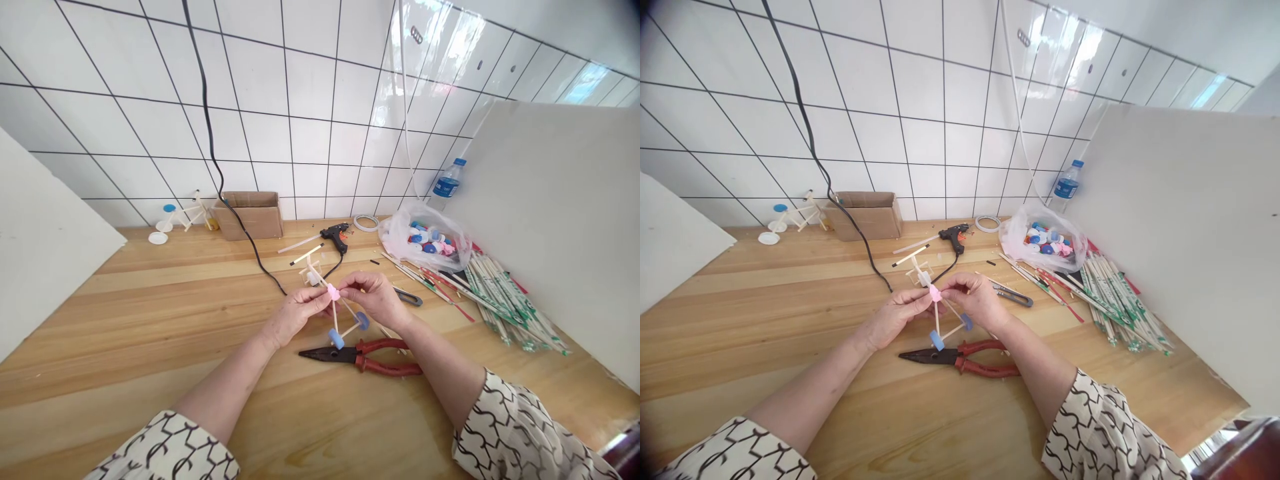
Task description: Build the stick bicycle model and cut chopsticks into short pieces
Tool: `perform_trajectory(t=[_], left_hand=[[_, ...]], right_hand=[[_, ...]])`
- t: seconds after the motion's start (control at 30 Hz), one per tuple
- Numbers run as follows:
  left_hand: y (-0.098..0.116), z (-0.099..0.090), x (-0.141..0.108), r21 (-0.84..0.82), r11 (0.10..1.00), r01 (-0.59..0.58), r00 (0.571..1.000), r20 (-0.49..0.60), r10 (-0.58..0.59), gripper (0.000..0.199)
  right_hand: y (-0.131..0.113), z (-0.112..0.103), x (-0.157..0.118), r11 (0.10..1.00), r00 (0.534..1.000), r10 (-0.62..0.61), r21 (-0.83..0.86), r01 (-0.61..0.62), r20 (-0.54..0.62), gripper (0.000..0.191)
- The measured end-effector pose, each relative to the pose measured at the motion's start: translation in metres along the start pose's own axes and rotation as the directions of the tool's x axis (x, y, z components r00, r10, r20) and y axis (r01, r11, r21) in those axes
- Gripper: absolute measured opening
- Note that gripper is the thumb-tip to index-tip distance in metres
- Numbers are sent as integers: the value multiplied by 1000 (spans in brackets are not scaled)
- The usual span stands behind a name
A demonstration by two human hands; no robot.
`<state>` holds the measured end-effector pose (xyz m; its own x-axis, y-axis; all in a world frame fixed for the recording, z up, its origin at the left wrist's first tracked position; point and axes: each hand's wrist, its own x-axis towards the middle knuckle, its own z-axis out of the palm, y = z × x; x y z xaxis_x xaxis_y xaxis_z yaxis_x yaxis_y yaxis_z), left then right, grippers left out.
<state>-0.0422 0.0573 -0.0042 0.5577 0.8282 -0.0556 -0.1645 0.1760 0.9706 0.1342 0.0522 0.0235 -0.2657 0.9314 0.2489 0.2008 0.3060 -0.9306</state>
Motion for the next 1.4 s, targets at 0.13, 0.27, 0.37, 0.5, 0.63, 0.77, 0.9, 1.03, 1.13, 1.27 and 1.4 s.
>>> perform_trajectory(t=[0.13, 0.27, 0.37, 0.5, 0.63, 0.77, 0.9, 1.03, 1.13, 1.27, 1.4], left_hand=[[2, 0, 0, 9, 1000, -11, 1000, 13, 11, 29], [4, 1, 1, 2, 1000, -4, 1000, 6, 4, 29], [5, 2, 1, 6, 1000, 0, 1000, 9, 0, 29], [6, 3, 0, 30, 1000, 9, 1000, 8, -9, 30], [8, 3, 1, 54, 998, 21, 1000, 8, -21, 31], [10, 3, 1, 76, 997, 25, 1000, 10, -26, 30], [11, 3, 2, 88, 996, 27, 999, 20, -29, 30], [11, 3, 2, 109, 994, 27, 999, 44, -32, 29], [10, 3, 2, 105, 994, 37, 998, 46, -42, 29], [10, 2, 2, 51, 998, 43, 999, 10, -43, 29], [9, 0, 2, 1, 999, 45, 999, 7, -45, 30]], right_hand=[[1, 0, 0, 999, 1000, 0, 33, 0, 15, 6], [0, -1, 1, 997, 999, -1, 74, -2, 41, 5], [-1, -2, 2, 995, 998, -3, 104, -4, 66, 4], [-2, -3, 2, 991, 996, 10, 130, -22, 92, 3], [-2, -5, 3, 987, 994, 28, 153, -44, 109, 6], [-2, -6, 3, 983, 991, 38, 174, -60, 128, 8], [2, -7, 3, 972, 987, 47, 219, -81, 155, 10], [4, -8, 4, 961, 982, 53, 259, -100, 183, 12], [2, -10, 4, 959, 978, 55, 263, -108, 199, 12], [-3, -13, 3, 971, 976, 35, 226, -84, 214, 12], [-8, -12, -1, 994, 987, -85, -57, 94, 136, 8]])
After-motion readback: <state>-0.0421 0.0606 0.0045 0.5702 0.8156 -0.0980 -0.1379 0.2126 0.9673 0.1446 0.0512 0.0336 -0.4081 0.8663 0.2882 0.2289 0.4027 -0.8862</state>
